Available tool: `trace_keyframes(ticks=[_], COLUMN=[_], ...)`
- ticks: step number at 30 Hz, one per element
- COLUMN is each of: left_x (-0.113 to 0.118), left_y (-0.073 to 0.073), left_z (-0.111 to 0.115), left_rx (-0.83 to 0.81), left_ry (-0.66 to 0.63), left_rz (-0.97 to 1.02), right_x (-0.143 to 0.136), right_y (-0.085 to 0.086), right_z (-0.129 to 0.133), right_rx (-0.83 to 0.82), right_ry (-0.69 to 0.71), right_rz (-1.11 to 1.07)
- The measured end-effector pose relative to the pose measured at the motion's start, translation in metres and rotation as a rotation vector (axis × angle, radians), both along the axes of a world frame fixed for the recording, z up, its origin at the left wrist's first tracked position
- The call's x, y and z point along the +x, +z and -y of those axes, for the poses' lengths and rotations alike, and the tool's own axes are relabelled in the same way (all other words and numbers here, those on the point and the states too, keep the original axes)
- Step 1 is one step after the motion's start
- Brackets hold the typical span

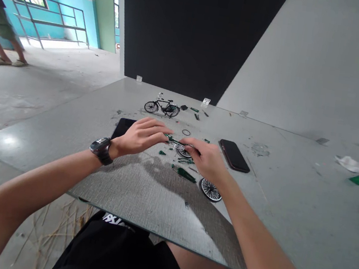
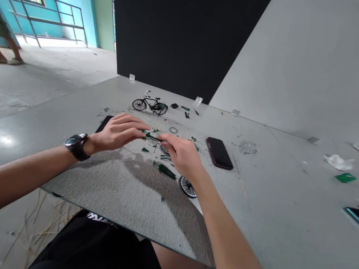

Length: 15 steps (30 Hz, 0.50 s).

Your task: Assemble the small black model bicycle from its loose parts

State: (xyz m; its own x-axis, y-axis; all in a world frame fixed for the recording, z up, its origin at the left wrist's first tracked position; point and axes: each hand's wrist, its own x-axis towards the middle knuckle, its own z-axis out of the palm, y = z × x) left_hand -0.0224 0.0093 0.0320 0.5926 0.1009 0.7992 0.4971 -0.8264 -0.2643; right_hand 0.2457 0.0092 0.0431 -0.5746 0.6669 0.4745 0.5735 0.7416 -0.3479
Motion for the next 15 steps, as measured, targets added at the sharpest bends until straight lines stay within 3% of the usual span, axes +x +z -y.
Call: trace_keyframes(ticks=[4, 15], left_x=[0.0003, -0.0019], left_y=[-0.0032, -0.0033], left_z=[-0.0025, -0.0044], left_rx=[-0.054, 0.075], left_ry=[-0.052, 0.044], left_rz=[-0.015, -0.11], right_x=[0.0013, -0.0006], right_y=[0.0003, 0.0034], right_z=[0.0007, 0.0027], right_rx=[0.017, 0.14], right_ry=[0.029, 0.14], right_rz=[0.021, -0.033])
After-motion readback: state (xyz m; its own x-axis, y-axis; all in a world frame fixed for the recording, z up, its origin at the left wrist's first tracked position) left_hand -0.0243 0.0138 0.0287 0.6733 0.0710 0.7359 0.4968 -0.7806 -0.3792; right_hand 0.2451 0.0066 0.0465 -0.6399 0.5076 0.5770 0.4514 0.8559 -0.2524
